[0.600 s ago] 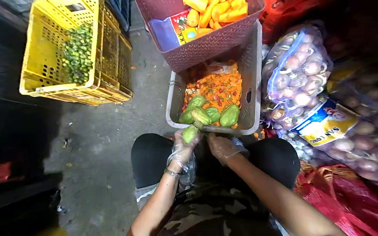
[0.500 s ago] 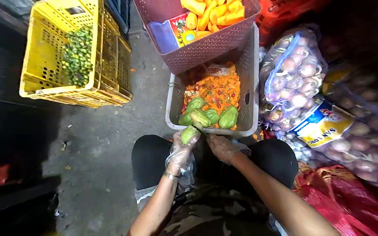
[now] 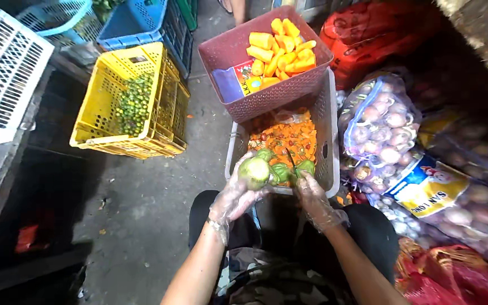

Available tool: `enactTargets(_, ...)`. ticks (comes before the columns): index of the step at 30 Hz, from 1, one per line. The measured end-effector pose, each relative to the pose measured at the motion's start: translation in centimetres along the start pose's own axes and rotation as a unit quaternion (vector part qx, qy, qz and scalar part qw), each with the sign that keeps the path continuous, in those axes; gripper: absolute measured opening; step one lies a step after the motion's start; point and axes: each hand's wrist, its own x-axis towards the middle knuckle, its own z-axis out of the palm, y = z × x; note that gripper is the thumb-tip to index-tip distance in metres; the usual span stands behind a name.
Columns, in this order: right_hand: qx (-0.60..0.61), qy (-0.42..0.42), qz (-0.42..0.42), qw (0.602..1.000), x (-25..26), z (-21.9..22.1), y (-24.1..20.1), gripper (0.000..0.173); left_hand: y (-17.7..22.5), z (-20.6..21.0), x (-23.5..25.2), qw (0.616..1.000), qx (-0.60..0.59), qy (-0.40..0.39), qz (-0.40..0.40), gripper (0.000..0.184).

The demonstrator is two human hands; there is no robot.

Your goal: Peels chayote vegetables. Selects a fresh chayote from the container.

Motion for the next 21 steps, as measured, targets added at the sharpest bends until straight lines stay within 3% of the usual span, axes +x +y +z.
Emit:
enactTargets(3,-0.036,0.049,-0.153,0.986,-1.1,0.8,-1.0,0.050,0.7,2.3,2.1,0.979,0.052,0.195,0.000,0.079)
enactTargets(5,-0.118,0.091,-0.234,0.961,-1.3,1.7,-2.1,0.046,0.6,3.6,4.6,0.932,0.096,0.351,0.001,0.068)
enactTargets(7,-0.182,0.136,-0.264,0.937,-0.5,2.8,-2.7,0.043,0.3,4.2,6.7,0.900,0.125,0.418,0.012,0.062)
enactTargets(9,-0.218,0.137,-0.246,0.935,0.2,3.1,-2.9,0.045,-0.4,4.0,7.8,0.890,0.145,0.431,0.020,0.059)
enactTargets(14,-0.260,0.004,-0.077,0.963,1.7,1.8,-3.8,0.053,-2.5,3.5,8.9,0.894,0.148,0.421,0.022,0.057)
enactTargets(21,-0.282,-0.040,-0.050,0.957,3.1,1.2,-3.9,0.053,-3.2,2.9,9.6,0.890,0.149,0.430,0.018,0.055)
